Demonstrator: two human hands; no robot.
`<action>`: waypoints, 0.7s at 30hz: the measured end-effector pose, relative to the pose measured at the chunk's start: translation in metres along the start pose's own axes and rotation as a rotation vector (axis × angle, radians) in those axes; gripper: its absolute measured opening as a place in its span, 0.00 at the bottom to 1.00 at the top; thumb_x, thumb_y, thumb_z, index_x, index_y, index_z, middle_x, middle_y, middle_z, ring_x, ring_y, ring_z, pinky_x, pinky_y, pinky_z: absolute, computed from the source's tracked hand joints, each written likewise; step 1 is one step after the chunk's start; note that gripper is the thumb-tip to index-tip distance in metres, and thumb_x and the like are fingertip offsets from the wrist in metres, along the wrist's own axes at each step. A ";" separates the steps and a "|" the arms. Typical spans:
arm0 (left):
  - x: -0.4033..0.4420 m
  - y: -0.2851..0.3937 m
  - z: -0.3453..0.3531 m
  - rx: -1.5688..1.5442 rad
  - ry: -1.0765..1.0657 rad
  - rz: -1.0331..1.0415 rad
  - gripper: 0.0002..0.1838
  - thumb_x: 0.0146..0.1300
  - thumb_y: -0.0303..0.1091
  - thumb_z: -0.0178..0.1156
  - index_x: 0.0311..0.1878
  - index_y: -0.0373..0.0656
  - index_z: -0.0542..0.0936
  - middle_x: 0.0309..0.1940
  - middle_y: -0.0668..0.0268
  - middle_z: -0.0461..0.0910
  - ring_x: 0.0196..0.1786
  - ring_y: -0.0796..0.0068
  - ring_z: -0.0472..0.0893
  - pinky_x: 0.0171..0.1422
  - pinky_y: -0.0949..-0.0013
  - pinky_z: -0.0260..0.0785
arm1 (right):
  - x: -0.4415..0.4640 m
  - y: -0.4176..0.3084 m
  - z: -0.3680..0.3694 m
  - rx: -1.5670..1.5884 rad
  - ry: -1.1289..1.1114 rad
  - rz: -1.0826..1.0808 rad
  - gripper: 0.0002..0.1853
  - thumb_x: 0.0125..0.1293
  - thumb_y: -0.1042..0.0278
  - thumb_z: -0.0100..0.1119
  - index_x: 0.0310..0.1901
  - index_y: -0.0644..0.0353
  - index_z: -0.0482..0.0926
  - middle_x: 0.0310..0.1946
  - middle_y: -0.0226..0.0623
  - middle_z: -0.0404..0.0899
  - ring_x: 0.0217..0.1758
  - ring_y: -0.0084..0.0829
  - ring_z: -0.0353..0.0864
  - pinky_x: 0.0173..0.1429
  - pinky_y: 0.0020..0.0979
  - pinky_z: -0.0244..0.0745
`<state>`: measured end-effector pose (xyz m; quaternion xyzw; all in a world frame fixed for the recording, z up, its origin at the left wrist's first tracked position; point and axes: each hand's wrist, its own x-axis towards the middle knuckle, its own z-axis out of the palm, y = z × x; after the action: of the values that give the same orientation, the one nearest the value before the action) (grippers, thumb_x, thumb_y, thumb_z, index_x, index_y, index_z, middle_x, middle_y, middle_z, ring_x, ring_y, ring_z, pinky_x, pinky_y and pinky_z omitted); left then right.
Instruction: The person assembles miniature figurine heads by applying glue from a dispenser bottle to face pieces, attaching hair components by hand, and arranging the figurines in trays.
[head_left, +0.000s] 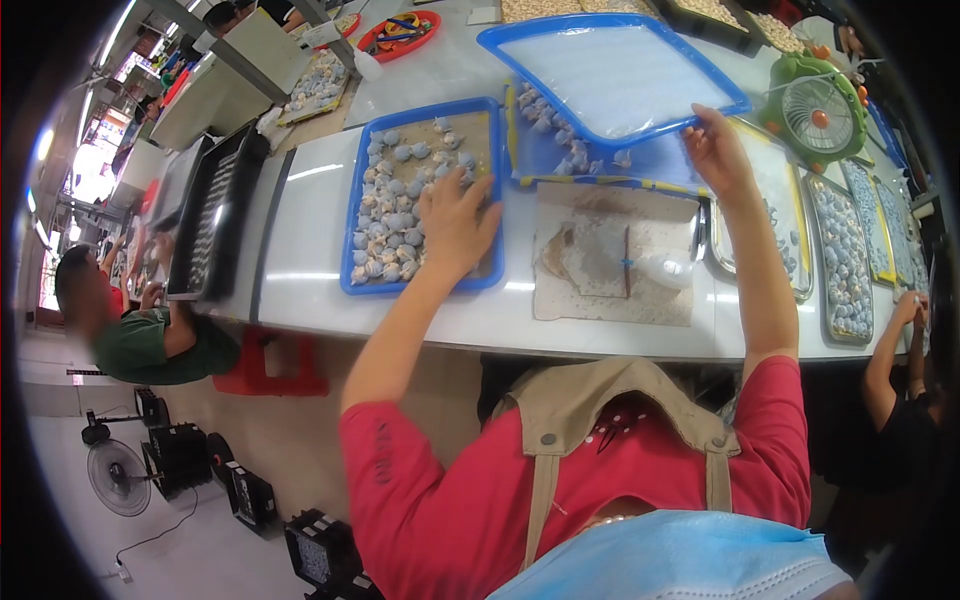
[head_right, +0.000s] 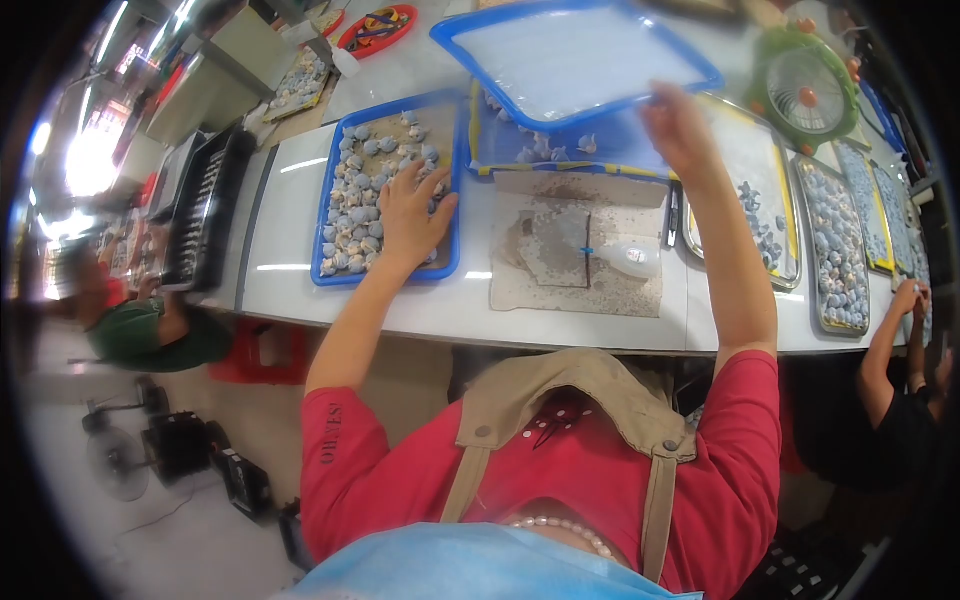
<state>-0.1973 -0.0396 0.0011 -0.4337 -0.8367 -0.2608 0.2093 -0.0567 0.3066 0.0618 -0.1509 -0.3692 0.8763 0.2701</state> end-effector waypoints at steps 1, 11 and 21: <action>-0.002 0.002 0.002 0.032 -0.019 0.014 0.17 0.52 0.37 0.59 0.47 0.52 0.81 0.56 0.55 0.71 0.60 0.55 0.68 0.64 0.42 0.52 | 0.001 0.003 0.001 0.009 0.004 -0.009 0.07 0.61 0.74 0.59 0.33 0.62 0.69 0.23 0.33 0.75 0.23 0.24 0.78 0.24 0.13 0.75; -0.002 -0.051 0.003 0.217 -0.132 -0.104 0.15 0.50 0.36 0.56 0.41 0.56 0.84 0.50 0.63 0.78 0.54 0.65 0.75 0.66 0.41 0.50 | -0.004 -0.015 -0.014 -0.019 0.034 0.036 0.07 0.60 0.74 0.60 0.31 0.62 0.70 0.22 0.34 0.75 0.23 0.23 0.78 0.21 0.13 0.74; -0.002 -0.137 -0.030 0.432 -0.134 -0.295 0.15 0.49 0.36 0.55 0.41 0.57 0.85 0.49 0.62 0.79 0.52 0.62 0.77 0.65 0.42 0.52 | -0.008 -0.037 -0.051 0.021 0.039 0.088 0.07 0.58 0.74 0.61 0.35 0.64 0.72 0.26 0.36 0.77 0.27 0.29 0.80 0.35 0.23 0.80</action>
<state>-0.3070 -0.1256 -0.0116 -0.2684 -0.9391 -0.0747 0.2010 -0.0132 0.3524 0.0550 -0.1811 -0.3476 0.8882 0.2398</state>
